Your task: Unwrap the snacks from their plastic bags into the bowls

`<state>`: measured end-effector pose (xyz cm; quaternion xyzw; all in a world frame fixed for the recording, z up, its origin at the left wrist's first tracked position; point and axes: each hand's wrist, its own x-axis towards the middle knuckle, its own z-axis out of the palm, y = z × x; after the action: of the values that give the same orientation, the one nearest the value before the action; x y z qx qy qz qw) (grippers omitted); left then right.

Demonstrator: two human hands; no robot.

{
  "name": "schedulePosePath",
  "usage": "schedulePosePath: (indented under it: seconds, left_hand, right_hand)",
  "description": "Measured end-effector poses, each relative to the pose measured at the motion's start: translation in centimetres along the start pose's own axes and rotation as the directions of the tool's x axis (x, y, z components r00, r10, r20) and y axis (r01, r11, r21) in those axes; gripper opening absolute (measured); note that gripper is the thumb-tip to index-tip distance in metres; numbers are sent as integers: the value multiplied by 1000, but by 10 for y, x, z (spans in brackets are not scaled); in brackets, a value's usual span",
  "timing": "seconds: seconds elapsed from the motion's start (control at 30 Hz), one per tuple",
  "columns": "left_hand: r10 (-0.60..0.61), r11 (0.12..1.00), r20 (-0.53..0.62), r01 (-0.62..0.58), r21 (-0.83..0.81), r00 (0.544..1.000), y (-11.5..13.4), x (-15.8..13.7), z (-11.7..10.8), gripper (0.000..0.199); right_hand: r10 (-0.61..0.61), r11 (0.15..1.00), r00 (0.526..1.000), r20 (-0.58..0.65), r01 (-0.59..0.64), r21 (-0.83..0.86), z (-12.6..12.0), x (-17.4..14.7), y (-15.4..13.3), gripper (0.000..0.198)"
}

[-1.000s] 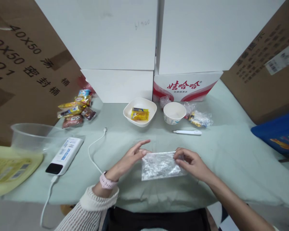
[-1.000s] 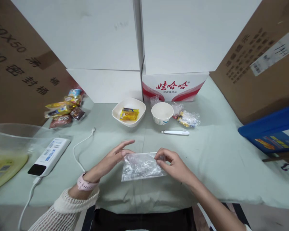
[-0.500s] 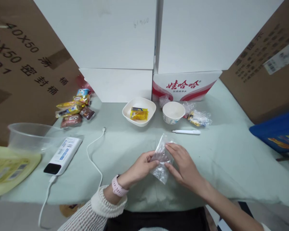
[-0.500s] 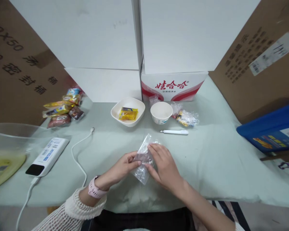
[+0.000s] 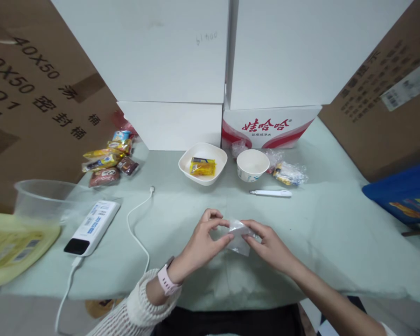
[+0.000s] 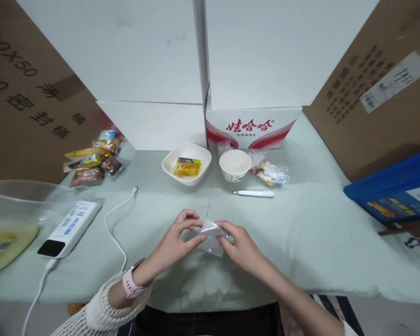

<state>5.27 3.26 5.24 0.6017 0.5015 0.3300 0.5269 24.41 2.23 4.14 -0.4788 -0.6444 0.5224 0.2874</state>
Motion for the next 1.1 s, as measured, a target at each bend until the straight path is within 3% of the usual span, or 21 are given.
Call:
schedulePosePath:
  seconds: [0.1,0.2,0.3,0.37,0.43,0.5,0.53,0.57,0.6,0.63,0.67,0.7,0.73,0.8,0.83,0.9,1.1]
  left_hand:
    - [74,995,-3,-73,68,997,5,0,-1,8]
    - [85,996,-39,-85,-10,996,2,3,3,7]
    - [23,988,-143,-44,-146,990,-7,9,9,12]
    - [-59,964,-189,7,-265,980,-12,14,11,17]
    - [-119,923,-217,28,-383,969,-15,19,11,25]
    - [-117,894,-237,-1,-447,964,-16,23,7,30]
    - [-98,893,-248,-24,-449,964,-16,25,4,29]
    - [-72,901,-260,-49,-430,963,-17,26,1,25]
    - [-41,916,-269,-72,-395,962,-17,26,-1,21]
    - [-8,935,-265,-87,-343,964,-17,26,-4,17]
    - [25,956,-249,-96,-277,968,-18,26,-6,14]
    - [57,974,-221,-103,-203,974,-18,25,-8,13]
    - [87,985,-187,-112,-128,978,-18,25,-9,13]
    - [135,991,-124,-136,-3,983,-18,23,-11,16]
    - [151,988,-99,-148,40,983,-18,23,-11,18]
    - [172,982,-60,-166,94,983,-18,22,-13,20]
    - [197,965,41,-202,168,979,-18,21,-15,23]
  right_hand:
    - [16,997,998,66,-21,81,-3,3,-1,22]
    - [49,971,999,-15,-44,235,-3,9,0,13]
    - [156,916,980,-123,-97,390,1,17,4,20]
    - [213,882,970,-116,-140,451,2,22,4,24]
    - [220,887,967,-131,-142,439,-6,30,2,25]
    - [144,948,948,-284,-49,315,-24,43,-2,20]
    - [51,981,910,-411,32,192,-37,52,-6,16]
    - [-80,993,839,-539,111,25,-51,62,-9,11]
    - [-242,970,731,-638,170,-172,-66,73,-13,6]
    - [-390,913,652,-650,181,-367,-79,85,-17,3]
    - [-491,838,629,-603,152,-524,-89,97,-20,6]
    - [-534,756,661,-528,95,-647,-97,109,-23,10]
    - [-510,672,735,-447,17,-740,-101,120,-25,14]
    - [-339,520,875,-346,-132,-844,-102,140,-26,23]
    - [-248,465,911,-330,-186,-865,-101,149,-26,27]
    - [-133,424,936,-327,-244,-872,-97,161,-23,32]
    - [50,496,976,-213,-209,-842,-104,176,-24,32]
